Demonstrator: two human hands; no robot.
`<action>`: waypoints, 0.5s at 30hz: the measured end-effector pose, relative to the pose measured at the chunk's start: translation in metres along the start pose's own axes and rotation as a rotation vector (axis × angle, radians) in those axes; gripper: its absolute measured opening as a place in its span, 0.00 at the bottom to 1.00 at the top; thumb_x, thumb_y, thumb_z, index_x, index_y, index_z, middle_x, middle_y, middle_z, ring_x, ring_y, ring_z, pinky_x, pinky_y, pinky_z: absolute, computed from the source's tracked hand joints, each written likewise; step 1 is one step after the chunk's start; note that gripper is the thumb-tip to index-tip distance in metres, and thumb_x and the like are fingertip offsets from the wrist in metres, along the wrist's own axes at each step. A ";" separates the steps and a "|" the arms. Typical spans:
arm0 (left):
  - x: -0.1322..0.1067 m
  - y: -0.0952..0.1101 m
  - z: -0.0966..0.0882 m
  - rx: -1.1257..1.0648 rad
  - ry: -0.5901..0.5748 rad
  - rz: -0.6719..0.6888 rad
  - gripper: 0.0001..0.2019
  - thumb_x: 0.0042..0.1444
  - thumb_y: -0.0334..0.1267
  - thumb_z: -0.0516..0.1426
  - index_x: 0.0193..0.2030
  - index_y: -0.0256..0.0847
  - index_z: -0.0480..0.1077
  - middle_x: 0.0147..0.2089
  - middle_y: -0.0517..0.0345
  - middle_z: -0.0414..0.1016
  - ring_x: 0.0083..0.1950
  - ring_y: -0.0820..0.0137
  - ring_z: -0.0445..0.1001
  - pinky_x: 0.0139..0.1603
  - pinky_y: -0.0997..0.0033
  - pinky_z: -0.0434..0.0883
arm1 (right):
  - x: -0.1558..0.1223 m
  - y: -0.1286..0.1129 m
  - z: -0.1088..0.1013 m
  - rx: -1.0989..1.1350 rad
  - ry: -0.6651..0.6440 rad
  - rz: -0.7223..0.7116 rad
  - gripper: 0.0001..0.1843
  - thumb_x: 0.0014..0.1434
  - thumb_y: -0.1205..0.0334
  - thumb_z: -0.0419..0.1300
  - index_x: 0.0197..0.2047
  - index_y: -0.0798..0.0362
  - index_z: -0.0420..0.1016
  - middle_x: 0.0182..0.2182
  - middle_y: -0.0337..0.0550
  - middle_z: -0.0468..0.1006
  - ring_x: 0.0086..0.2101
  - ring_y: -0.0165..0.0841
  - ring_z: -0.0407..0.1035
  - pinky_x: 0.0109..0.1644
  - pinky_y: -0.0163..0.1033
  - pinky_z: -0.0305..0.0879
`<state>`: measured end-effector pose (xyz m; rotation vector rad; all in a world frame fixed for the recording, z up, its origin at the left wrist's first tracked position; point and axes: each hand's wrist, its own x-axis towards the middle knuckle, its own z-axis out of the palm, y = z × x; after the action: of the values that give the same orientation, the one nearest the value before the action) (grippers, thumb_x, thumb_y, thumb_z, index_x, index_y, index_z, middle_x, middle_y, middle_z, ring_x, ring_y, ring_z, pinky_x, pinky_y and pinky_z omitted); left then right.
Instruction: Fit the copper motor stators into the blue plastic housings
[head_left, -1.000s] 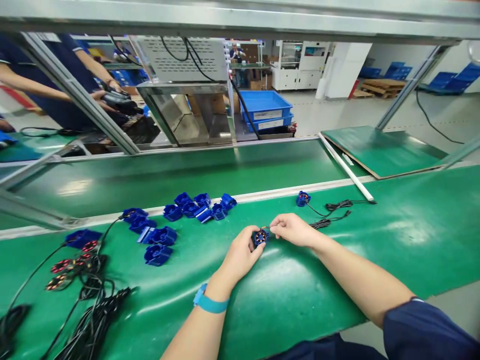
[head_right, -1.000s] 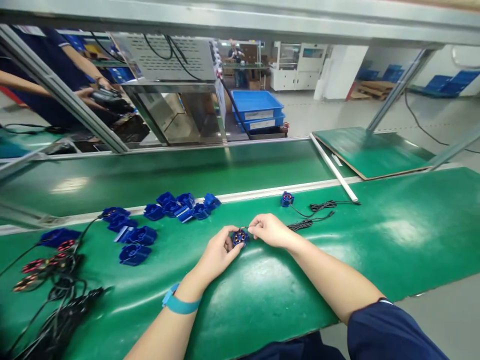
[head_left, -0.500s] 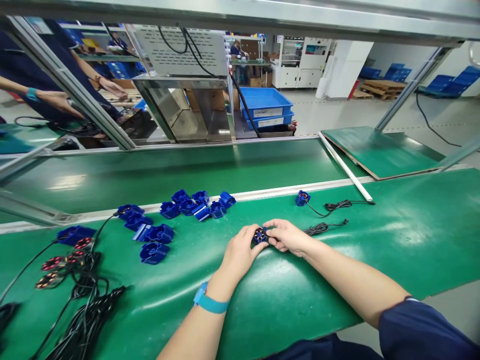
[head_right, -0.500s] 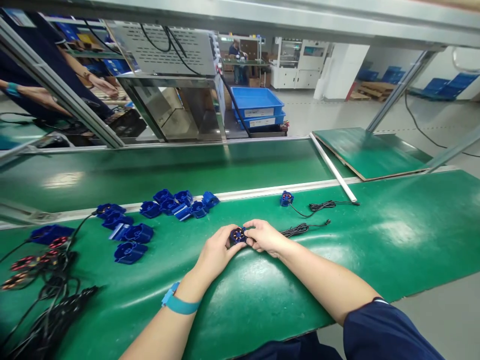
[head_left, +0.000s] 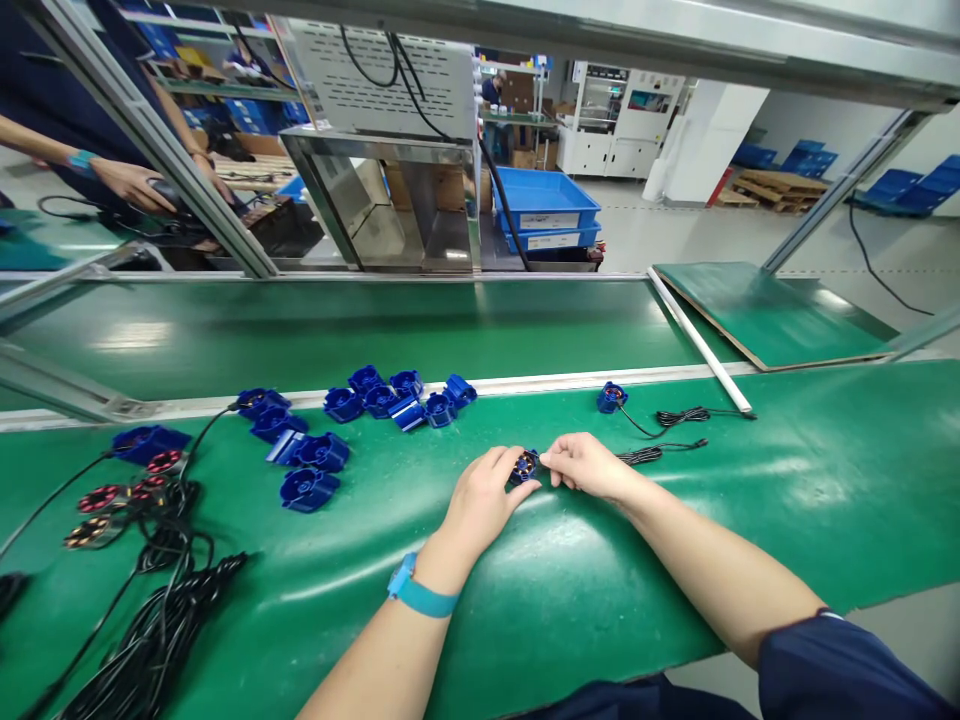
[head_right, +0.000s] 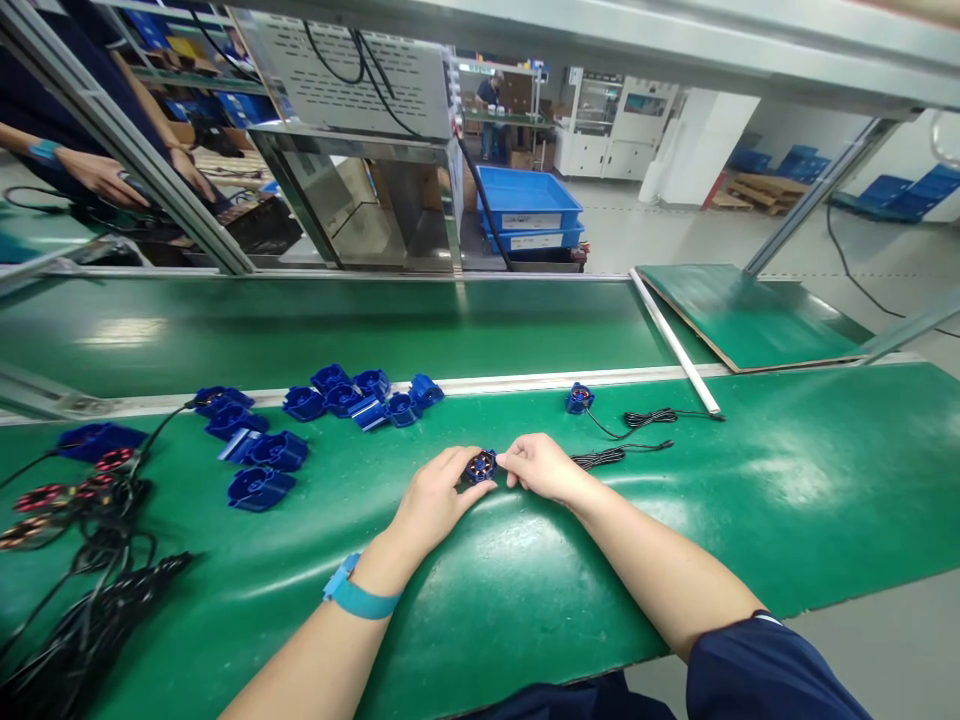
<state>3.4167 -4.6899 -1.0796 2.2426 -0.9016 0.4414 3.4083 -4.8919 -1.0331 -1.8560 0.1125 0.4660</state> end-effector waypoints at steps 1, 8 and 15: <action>0.000 0.000 0.000 0.007 0.003 0.002 0.20 0.58 0.45 0.64 0.54 0.39 0.69 0.45 0.48 0.76 0.45 0.61 0.77 0.46 0.59 0.77 | 0.001 0.001 -0.001 -0.048 0.000 -0.002 0.13 0.60 0.55 0.61 0.31 0.57 0.72 0.20 0.40 0.75 0.18 0.23 0.58 0.21 0.31 0.50; -0.001 -0.001 0.002 0.061 0.044 0.054 0.20 0.56 0.43 0.65 0.52 0.37 0.70 0.45 0.47 0.77 0.45 0.59 0.77 0.46 0.58 0.78 | 0.000 0.003 -0.001 0.040 -0.059 -0.012 0.20 0.56 0.46 0.63 0.28 0.56 0.72 0.18 0.34 0.68 0.18 0.23 0.54 0.21 0.32 0.47; 0.001 0.002 0.003 0.091 0.039 0.055 0.16 0.59 0.43 0.63 0.49 0.35 0.71 0.43 0.47 0.76 0.43 0.59 0.76 0.43 0.59 0.77 | -0.005 0.003 0.007 0.132 -0.004 -0.019 0.25 0.47 0.40 0.67 0.26 0.56 0.73 0.16 0.29 0.58 0.18 0.21 0.46 0.22 0.32 0.39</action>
<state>3.4161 -4.6940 -1.0804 2.2877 -0.9417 0.5600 3.4010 -4.8868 -1.0357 -1.7252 0.1206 0.4391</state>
